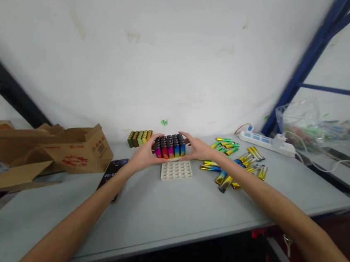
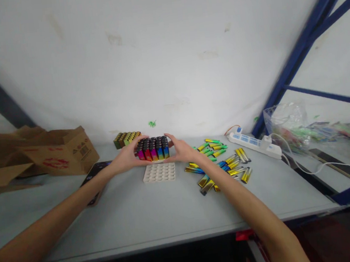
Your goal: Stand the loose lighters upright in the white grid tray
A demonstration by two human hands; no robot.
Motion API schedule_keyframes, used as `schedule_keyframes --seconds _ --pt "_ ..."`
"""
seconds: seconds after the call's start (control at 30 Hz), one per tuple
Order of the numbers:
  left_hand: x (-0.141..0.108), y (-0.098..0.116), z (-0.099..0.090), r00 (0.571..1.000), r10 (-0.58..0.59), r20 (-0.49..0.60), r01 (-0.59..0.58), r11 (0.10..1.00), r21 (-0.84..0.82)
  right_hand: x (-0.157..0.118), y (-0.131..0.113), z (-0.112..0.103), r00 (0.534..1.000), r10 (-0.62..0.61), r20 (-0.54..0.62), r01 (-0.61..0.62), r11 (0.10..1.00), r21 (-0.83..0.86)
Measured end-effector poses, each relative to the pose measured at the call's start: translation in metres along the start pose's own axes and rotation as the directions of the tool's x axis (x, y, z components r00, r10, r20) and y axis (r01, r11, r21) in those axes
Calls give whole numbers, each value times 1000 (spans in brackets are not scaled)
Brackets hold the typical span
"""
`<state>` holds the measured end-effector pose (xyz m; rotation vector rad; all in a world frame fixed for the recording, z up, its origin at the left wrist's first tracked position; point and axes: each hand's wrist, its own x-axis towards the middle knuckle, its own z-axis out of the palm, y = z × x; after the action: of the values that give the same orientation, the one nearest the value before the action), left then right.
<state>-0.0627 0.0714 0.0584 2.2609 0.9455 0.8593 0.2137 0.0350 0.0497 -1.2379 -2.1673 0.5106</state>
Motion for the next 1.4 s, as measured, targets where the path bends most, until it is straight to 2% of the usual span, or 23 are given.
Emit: schedule_keyframes --seconds 0.13,0.2,0.33,0.43,0.57,0.67,0.73,0.8,0.93,1.07,1.13,1.27,1.33,1.4 --pt "21 -28 6 998 47 33 -46 998 -41 26 29 11 1000 22 14 -21 998 -61" --pt "26 -39 11 996 64 54 -65 998 11 32 39 18 1000 18 18 -16 996 -93" --pt "25 -45 14 997 20 72 -27 994 106 30 42 23 999 30 40 -25 992 -122" --pt "20 -39 8 996 -27 89 17 993 118 21 34 8 998 47 32 -43 991 -128" --pt "2 -20 -5 998 -55 29 50 987 154 -8 22 -34 999 9 -49 -16 992 -127" --pt "-22 2 -10 997 49 -63 -29 961 276 -44 12 -58 996 63 -59 -70 990 -126" --pt "-40 16 -6 992 125 -9 -115 936 332 -68 7 -63 996 83 -15 -85 977 -195" --pt "-57 26 3 978 177 115 -207 913 353 -89 2 -58 995 73 65 -52 959 -279" --pt "-77 33 26 953 242 182 -297 865 404 -113 -3 -41 980 134 146 -62 907 -416" --pt "-75 26 42 935 211 284 -317 857 406 -117 -4 -33 972 203 120 -112 845 -524" --pt "-69 25 47 935 210 285 -316 859 402 -115 -5 -34 971 201 132 -105 848 -520" --pt "-58 30 51 930 216 298 -327 854 404 -100 -10 -45 969 218 115 -148 888 -436" --pt "-53 31 51 923 222 315 -339 855 393 -86 -12 -55 967 237 88 -191 912 -364" --pt "-50 31 52 921 230 314 -342 862 374 -69 -14 -63 978 207 41 -190 948 -255"
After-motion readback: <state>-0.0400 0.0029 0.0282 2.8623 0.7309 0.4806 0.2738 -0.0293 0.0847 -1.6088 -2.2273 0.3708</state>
